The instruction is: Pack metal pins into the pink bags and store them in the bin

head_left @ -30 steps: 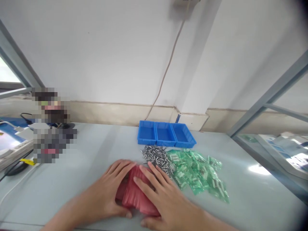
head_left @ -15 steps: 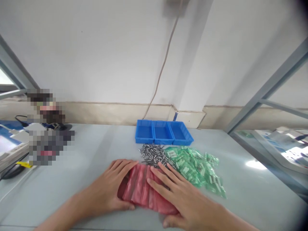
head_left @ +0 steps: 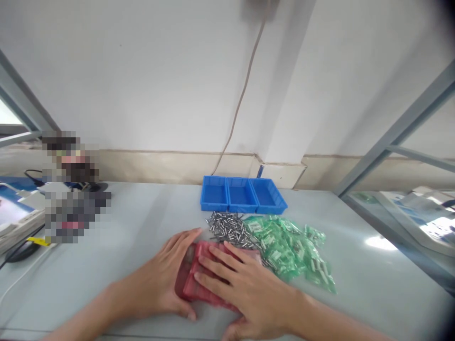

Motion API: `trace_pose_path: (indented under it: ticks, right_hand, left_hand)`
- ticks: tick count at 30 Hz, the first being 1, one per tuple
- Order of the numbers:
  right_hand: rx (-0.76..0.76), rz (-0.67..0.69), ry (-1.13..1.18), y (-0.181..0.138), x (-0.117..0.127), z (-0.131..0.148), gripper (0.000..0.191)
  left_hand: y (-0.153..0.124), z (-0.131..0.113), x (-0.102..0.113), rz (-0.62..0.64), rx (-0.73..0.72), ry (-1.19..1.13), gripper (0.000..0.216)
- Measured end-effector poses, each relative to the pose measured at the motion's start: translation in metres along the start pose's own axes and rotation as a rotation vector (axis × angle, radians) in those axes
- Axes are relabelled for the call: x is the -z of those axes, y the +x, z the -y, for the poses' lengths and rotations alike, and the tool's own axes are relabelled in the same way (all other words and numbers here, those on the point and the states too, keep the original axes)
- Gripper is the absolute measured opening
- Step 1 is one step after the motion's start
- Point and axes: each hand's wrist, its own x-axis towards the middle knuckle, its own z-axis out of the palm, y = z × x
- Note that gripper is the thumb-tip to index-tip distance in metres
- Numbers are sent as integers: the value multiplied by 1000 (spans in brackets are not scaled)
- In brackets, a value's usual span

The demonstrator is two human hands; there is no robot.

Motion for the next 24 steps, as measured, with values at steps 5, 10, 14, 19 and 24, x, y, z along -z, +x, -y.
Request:
trace_pose_path:
  ticks: [5, 10, 14, 19, 24]
  right_hand:
    - [1, -37, -40, -19, 2, -3, 92]
    - [-24, -53, -64, -23, -1, -2, 92]
    - [-110, -98, -91, -19, -5, 1, 85]
    - [-117, -72, -27, -9, -4, 1, 78]
    - [-116, -58, -22, -3, -5, -2, 81]
  left_hand:
    - [-11, 10, 19, 1, 32, -2, 127]
    - [-6, -4, 15, -39, 22, -31, 113]
    - [5, -13, 8, -39, -10, -102, 111]
    - [10, -5, 3, 11, -52, -87, 128]
    - [13, -6, -7, 34, -10, -58, 132]
